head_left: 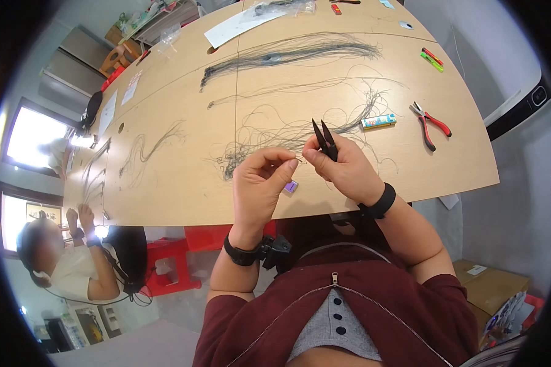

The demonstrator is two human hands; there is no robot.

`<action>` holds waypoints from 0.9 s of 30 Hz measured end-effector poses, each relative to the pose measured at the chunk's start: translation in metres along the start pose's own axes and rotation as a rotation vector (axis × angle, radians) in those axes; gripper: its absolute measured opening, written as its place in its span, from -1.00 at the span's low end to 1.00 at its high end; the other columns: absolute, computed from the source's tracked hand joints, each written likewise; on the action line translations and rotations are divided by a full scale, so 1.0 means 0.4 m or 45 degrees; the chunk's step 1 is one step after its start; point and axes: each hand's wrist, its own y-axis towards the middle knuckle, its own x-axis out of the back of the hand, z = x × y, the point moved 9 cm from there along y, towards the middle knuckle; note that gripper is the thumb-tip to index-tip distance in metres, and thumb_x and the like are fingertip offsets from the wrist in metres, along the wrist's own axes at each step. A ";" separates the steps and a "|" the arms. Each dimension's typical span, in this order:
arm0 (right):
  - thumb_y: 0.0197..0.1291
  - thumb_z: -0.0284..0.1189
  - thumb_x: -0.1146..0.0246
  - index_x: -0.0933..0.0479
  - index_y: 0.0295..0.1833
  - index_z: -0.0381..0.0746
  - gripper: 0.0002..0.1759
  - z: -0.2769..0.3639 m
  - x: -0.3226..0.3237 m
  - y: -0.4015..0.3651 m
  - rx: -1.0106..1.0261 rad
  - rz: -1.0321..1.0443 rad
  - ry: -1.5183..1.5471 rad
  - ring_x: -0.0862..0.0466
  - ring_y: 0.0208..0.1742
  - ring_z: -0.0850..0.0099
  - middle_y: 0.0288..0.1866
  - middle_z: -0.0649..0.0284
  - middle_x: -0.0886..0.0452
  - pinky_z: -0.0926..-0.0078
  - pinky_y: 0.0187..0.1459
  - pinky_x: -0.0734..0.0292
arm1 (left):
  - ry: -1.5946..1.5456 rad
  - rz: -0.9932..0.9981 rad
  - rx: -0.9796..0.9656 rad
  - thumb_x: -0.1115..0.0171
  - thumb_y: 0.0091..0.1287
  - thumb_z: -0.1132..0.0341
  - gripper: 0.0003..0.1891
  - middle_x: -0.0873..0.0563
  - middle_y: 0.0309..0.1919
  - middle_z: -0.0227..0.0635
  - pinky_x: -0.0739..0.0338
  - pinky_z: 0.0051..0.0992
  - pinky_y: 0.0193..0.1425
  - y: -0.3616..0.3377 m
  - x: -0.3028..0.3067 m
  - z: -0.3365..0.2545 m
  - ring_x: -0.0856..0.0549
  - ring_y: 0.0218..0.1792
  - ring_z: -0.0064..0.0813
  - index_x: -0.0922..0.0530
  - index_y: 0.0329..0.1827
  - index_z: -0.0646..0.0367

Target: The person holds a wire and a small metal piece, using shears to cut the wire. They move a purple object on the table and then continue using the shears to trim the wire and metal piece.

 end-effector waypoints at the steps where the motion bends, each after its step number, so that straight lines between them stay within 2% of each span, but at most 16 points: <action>1: 0.20 -0.38 -0.19 -0.47 -0.14 -0.27 -0.80 -0.004 0.001 -0.001 -0.018 0.002 0.035 -0.42 -0.36 0.67 -0.46 0.43 -0.44 0.69 -0.31 -0.35 | 0.002 -0.016 0.004 -0.22 0.14 0.58 -0.88 -0.60 -0.38 -0.37 -0.44 -0.68 -0.32 0.000 0.004 0.002 -0.53 -0.44 -0.65 -0.55 -0.26 0.31; 4: 0.22 -0.38 -0.15 -0.45 -0.07 -0.29 -0.76 -0.020 0.022 0.004 -0.102 -0.031 0.095 -0.43 -0.29 0.63 -0.41 0.40 -0.43 0.66 -0.22 -0.37 | -0.011 -0.031 0.003 -0.24 0.15 0.53 -0.90 -0.60 -0.40 -0.43 -0.41 -0.72 -0.34 0.003 0.011 0.001 -0.51 -0.43 -0.72 -0.55 -0.27 0.30; 7: 0.24 -0.40 -0.12 -0.41 0.01 -0.31 -0.72 0.040 0.023 -0.005 0.204 -0.085 -0.231 -0.45 -0.24 0.62 -0.32 0.35 -0.45 0.66 -0.20 -0.38 | -0.116 -0.026 0.021 -0.23 0.16 0.54 -0.89 -0.61 -0.37 -0.39 -0.43 -0.71 -0.33 0.005 0.014 0.002 -0.52 -0.43 -0.70 -0.54 -0.26 0.30; 13: 0.27 -0.43 -0.09 -0.27 0.15 -0.37 -0.61 0.018 -0.017 -0.030 0.008 0.227 0.062 -0.46 -0.09 0.60 -0.09 0.26 -0.48 0.63 -0.09 -0.39 | -0.368 -0.045 0.044 -0.14 0.18 0.59 -0.92 -0.63 -0.30 -0.21 -0.45 -0.68 -0.31 0.012 0.019 -0.003 -0.53 -0.42 -0.64 -0.49 -0.27 0.32; 19: 0.23 -0.40 -0.15 -0.28 0.15 -0.37 -0.57 -0.004 -0.022 -0.035 0.154 0.193 -0.011 -0.47 -0.07 0.56 -0.10 0.25 -0.50 0.62 -0.04 -0.39 | -0.320 -0.053 0.002 -0.12 0.19 0.60 -0.93 -0.63 -0.29 -0.17 -0.46 -0.67 -0.32 0.011 0.015 -0.015 -0.53 -0.43 -0.63 -0.48 -0.29 0.33; 22: 0.23 -0.49 -0.14 -0.29 0.13 -0.35 -0.62 0.003 -0.027 -0.036 0.165 0.204 -0.104 -0.46 -0.08 0.63 -0.12 0.33 -0.47 0.66 -0.05 -0.40 | -0.280 -0.060 -0.032 -0.13 0.18 0.61 -0.93 -0.63 -0.28 -0.17 -0.46 -0.68 -0.31 0.007 0.015 -0.018 -0.54 -0.44 -0.63 -0.48 -0.29 0.33; 27: 0.23 -0.47 -0.15 -0.33 0.10 -0.37 -0.64 0.017 -0.029 -0.040 0.176 0.190 -0.223 -0.49 -0.13 0.62 -0.14 0.31 -0.49 0.66 -0.10 -0.41 | -0.148 -0.064 -0.097 -0.15 0.18 0.60 -0.92 -0.64 -0.30 -0.21 -0.46 -0.69 -0.31 0.001 0.010 -0.033 -0.55 -0.44 -0.66 -0.49 -0.28 0.32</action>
